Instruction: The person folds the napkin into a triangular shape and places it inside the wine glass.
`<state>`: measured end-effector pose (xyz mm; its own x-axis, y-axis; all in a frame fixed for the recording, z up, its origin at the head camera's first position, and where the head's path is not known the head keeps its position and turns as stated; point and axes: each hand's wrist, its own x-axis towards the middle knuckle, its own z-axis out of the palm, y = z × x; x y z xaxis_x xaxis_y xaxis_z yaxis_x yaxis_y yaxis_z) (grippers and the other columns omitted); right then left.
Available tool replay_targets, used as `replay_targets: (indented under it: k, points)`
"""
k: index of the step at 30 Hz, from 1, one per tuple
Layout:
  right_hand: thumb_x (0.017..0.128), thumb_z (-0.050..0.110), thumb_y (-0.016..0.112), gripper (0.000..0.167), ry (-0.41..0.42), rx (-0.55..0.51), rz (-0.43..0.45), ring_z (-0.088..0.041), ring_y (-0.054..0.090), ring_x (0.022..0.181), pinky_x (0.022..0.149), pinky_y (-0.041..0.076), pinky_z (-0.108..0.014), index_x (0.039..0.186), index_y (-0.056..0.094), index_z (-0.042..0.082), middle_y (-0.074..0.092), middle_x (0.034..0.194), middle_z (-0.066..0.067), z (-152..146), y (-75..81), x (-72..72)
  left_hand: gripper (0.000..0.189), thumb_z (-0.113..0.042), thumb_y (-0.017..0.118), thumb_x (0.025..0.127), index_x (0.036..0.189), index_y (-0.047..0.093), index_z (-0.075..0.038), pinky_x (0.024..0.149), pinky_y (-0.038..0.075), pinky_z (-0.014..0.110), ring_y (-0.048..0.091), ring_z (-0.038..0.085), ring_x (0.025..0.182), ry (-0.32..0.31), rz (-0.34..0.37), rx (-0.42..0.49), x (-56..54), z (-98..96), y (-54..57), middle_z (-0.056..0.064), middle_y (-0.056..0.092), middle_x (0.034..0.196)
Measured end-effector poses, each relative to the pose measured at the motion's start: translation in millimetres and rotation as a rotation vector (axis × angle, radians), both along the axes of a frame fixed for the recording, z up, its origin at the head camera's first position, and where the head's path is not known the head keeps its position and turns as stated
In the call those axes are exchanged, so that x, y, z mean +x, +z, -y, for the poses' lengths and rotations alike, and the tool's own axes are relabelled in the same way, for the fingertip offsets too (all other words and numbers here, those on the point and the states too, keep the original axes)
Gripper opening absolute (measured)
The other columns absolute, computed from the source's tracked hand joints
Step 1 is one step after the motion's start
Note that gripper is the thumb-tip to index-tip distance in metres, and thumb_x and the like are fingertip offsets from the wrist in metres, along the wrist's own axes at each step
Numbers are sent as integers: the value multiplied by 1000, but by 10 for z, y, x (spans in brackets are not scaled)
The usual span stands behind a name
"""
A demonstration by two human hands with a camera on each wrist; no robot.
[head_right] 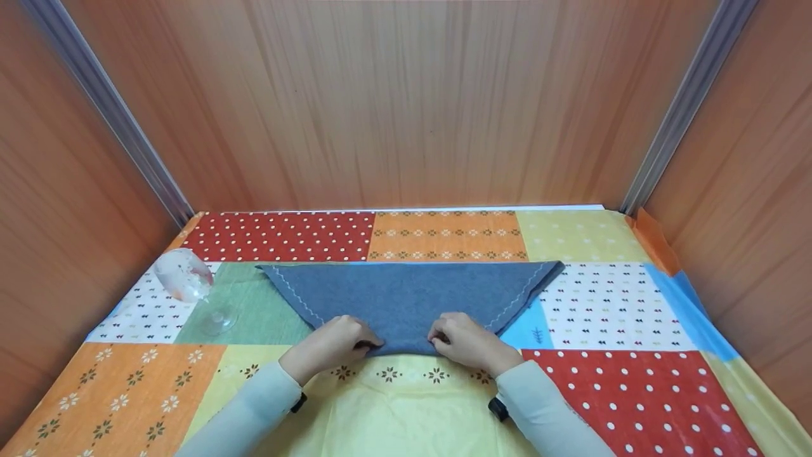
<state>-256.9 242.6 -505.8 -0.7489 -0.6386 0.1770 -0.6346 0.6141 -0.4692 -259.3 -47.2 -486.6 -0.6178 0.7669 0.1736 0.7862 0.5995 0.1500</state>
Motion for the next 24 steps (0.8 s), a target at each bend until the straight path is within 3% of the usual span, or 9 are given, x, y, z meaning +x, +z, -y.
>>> replay_targets:
  k: [3,9,12,18,24]
  points:
    - [98,19,66,11,6,31,11,-9,60,87,74,53,-31,99,76,14,64,95,9,-31,30,42,26,9,66,82,83,79,-13,64,48,19,48,4,65,-21,-7,10,2,7,-3,-5,67,73]
    - [91,19,76,16,19,79,-31,-12,60,92,79,54,-35,105,73,12,63,102,4,-50,15,91,7,-10,75,88,90,81,-13,72,54,23,64,7,74,-8,16,-10,5,14,-3,-2,74,83]
    - [90,14,76,15,22,81,-59,-13,60,92,80,54,-36,104,71,12,62,102,4,-40,2,84,16,-19,79,88,102,81,-13,81,55,27,70,12,88,18,48,-31,-3,15,-5,-2,76,95]
    - [91,12,72,12,3,91,-76,-12,58,90,79,53,-37,101,68,14,61,100,5,-24,-16,69,27,-16,83,84,111,79,-14,88,53,26,69,14,98,46,115,-8,-44,22,-33,-2,75,104]
    - [93,11,66,11,-21,75,1,-12,56,92,80,51,-37,102,66,17,59,101,8,-15,-18,47,24,-11,79,86,110,79,-14,87,53,24,69,12,100,59,164,34,-84,36,-45,-3,74,105]
